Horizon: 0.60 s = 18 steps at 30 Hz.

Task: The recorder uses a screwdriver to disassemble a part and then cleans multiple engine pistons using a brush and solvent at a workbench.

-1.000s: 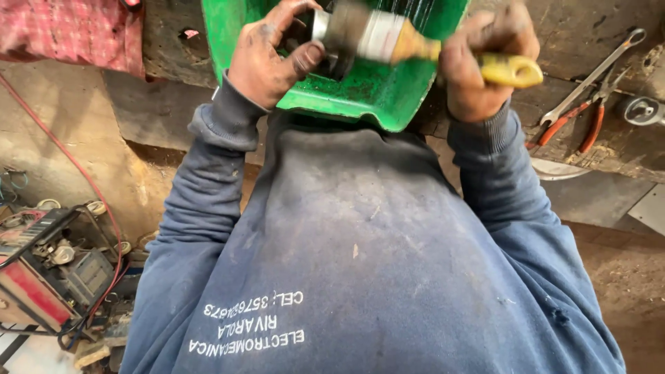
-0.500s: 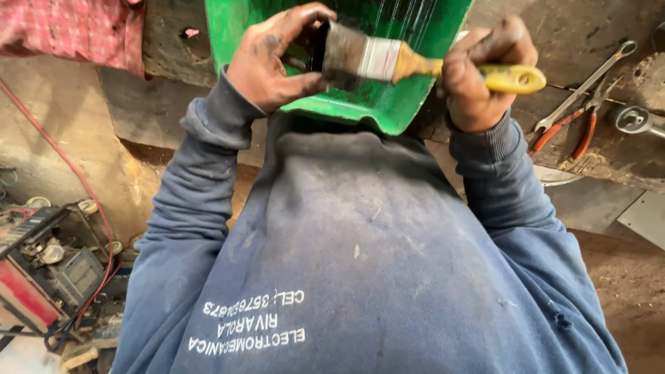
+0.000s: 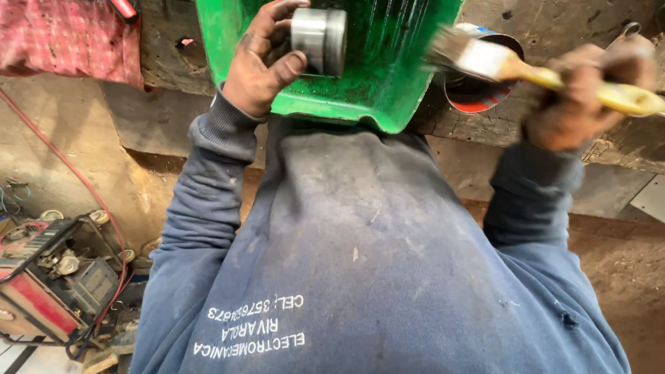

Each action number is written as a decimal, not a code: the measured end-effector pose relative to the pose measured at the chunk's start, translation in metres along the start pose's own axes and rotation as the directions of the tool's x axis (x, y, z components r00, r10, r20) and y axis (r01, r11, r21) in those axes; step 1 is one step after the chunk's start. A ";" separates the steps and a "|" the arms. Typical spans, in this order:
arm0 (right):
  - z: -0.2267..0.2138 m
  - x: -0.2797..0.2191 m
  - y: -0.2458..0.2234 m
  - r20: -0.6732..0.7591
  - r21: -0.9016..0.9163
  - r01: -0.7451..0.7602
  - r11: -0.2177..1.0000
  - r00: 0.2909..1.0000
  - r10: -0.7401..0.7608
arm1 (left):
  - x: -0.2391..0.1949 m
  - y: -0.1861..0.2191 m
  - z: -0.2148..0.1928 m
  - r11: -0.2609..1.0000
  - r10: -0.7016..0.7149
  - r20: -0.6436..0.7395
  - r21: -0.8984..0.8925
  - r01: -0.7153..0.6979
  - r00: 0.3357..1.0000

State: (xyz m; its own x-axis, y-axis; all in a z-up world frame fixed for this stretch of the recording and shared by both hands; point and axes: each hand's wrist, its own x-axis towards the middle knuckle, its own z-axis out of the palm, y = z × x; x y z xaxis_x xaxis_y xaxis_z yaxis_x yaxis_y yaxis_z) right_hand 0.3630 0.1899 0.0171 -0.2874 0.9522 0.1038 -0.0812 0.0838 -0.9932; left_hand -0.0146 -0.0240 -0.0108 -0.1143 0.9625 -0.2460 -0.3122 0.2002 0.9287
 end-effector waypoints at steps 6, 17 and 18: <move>-0.058 -0.034 -0.001 -0.088 -0.295 0.162 0.942 0.977 -0.195 | -0.002 -0.014 0.007 0.947 0.015 -0.044 -0.319 -0.029 0.999; 0.021 -0.018 -0.045 0.493 -0.805 0.354 0.476 0.845 0.206 | -0.001 0.013 0.030 0.971 -0.057 -0.218 -0.237 0.003 0.974; 0.020 -0.018 -0.041 0.492 -0.806 0.352 0.475 0.845 0.209 | -0.004 0.010 0.031 0.971 -0.060 -0.218 -0.239 0.006 0.974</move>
State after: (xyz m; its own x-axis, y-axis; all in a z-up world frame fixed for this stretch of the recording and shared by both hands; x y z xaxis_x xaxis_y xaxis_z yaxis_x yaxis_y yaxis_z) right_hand 0.3529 0.1631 0.0573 -0.7296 0.6773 -0.0941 0.6298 0.6119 -0.4785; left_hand 0.0115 -0.0197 0.0081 -0.2982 0.8857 -0.3559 -0.5292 0.1569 0.8339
